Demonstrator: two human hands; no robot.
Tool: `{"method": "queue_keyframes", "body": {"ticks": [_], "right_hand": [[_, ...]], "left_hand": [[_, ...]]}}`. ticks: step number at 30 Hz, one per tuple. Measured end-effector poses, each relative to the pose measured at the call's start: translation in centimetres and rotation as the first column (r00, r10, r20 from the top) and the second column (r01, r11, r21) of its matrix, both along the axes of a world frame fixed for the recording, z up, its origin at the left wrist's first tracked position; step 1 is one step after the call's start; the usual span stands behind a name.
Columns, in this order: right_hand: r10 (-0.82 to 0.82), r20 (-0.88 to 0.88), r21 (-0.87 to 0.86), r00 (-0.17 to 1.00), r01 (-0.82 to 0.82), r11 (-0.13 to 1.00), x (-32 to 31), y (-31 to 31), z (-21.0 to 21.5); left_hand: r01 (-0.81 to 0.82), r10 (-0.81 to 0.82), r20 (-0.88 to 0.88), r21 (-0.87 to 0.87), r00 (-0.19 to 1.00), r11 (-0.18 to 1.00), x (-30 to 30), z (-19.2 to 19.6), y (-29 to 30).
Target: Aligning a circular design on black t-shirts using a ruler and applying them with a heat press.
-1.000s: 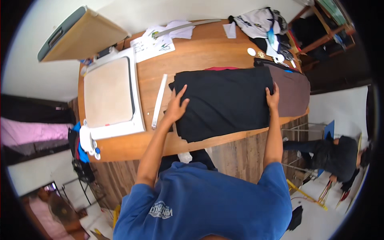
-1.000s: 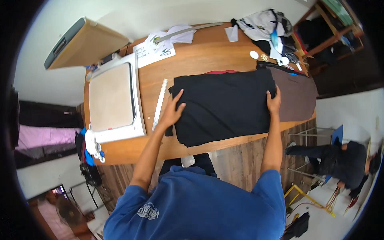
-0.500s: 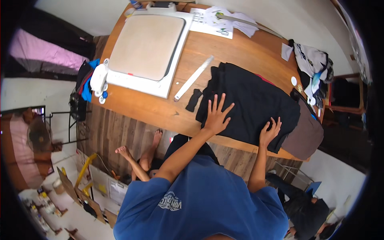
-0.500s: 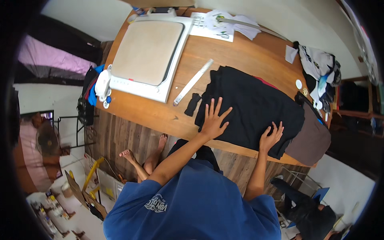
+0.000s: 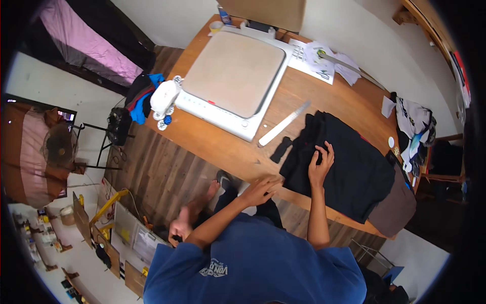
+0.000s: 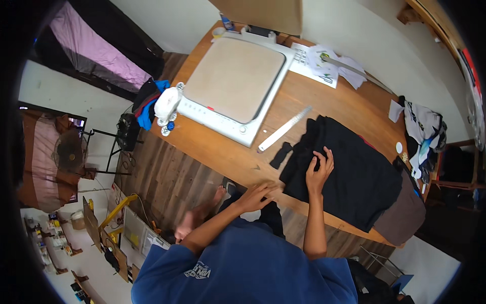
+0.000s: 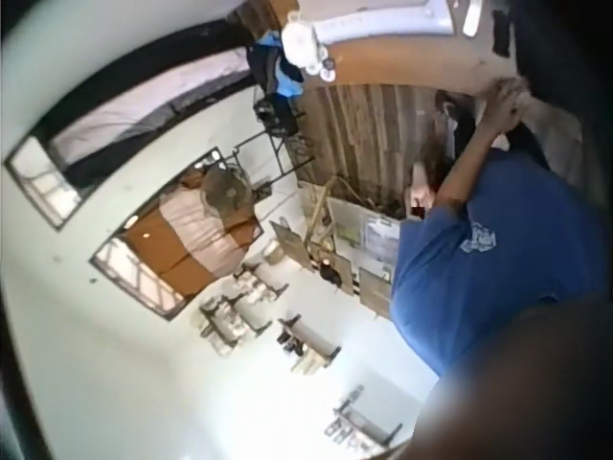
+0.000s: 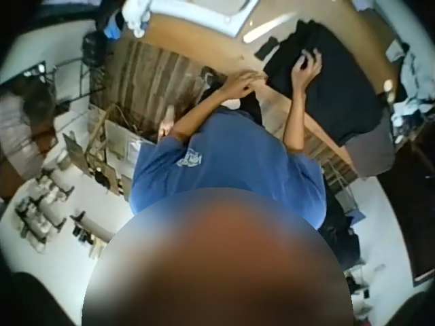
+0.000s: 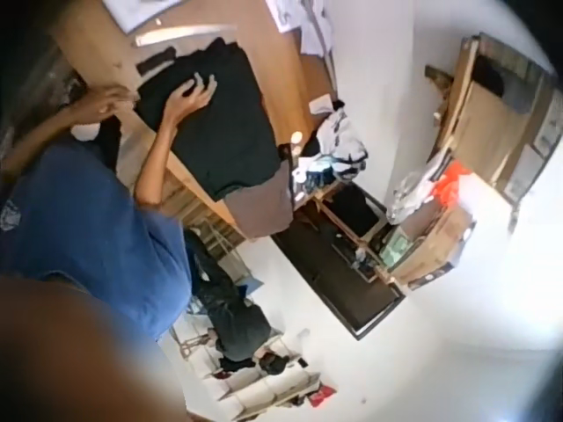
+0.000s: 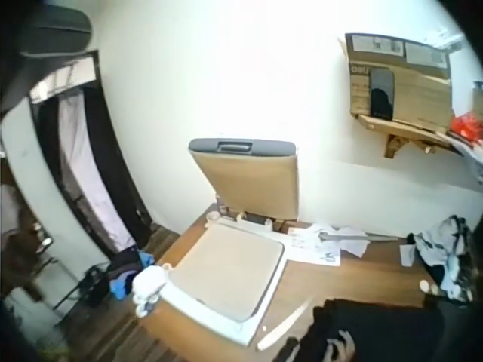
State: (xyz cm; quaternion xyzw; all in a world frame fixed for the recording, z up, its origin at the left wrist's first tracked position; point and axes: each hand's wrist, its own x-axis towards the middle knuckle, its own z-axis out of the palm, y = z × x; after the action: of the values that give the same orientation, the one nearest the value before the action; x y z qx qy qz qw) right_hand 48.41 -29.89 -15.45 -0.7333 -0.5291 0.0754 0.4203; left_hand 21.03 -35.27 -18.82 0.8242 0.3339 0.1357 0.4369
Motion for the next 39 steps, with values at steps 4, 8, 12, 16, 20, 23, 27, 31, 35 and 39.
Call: {"method": "queue_keyframes", "body": {"ticks": [4, 8, 12, 16, 20, 23, 27, 31, 35, 39], "right_hand": [[-0.056, 0.105, 0.087, 0.993, 0.047, 0.995, -5.4, 1.2, 0.3], [-0.015, 0.068, 0.126, 0.998, 0.006, 0.992, -12.3, 1.9, -0.1], [0.114, 0.035, 0.015, 0.993, -0.114, 0.993, -22.2, 1.9, -1.2], [0.346, -0.044, -0.191, 0.937, -0.348, 0.918, -32.1, 1.8, -4.8], [0.438, -0.036, -0.62, 0.898, -0.364, 0.695, -38.9, 1.6, -7.8], [0.39, -0.051, -0.843, 0.919, -0.249, 0.477, -41.5, 1.9, -8.4], [0.433, -0.042, -0.911, 0.9, -0.212, 0.353, -42.0, 2.5, -7.9], [0.43, -0.043, -0.939, 0.902, -0.183, 0.29, -42.2, 3.7, -8.0], [0.402, -0.039, -0.955, 0.915, -0.152, 0.253, -43.4, 4.9, -8.1], [0.228, -0.024, -0.997, 0.973, -0.041, 0.072, -45.7, 8.9, -7.2]], "left_hand": [[-0.154, 0.149, -0.089, -0.047, 0.985, 0.987, -9.4, -0.9, -1.6], [-0.32, 0.296, -0.175, -0.129, 0.939, 0.939, -18.3, -1.7, -2.6], [-0.43, 0.427, -0.052, -0.112, 0.903, 0.896, -27.4, -1.5, -1.9], [-0.467, 0.475, -0.019, -0.215, 0.88, 0.857, -36.1, -1.9, -0.4], [-0.571, 0.578, -0.036, -0.215, 0.815, 0.792, -43.6, -1.8, 0.2], [-0.628, 0.638, -0.053, -0.255, 0.768, 0.735, -47.6, -1.9, 1.2], [-0.735, 0.741, -0.081, -0.231, 0.667, 0.637, -50.9, -2.5, 3.3], [-0.741, 0.759, -0.029, -0.245, 0.65, 0.625, -53.7, -3.6, 7.6], [-0.639, 0.679, 0.03, -0.31, 0.734, 0.704, -57.4, -4.4, 12.4], [-0.687, 0.698, -0.063, -0.261, 0.713, 0.678, -62.8, -4.5, 17.0]]}}
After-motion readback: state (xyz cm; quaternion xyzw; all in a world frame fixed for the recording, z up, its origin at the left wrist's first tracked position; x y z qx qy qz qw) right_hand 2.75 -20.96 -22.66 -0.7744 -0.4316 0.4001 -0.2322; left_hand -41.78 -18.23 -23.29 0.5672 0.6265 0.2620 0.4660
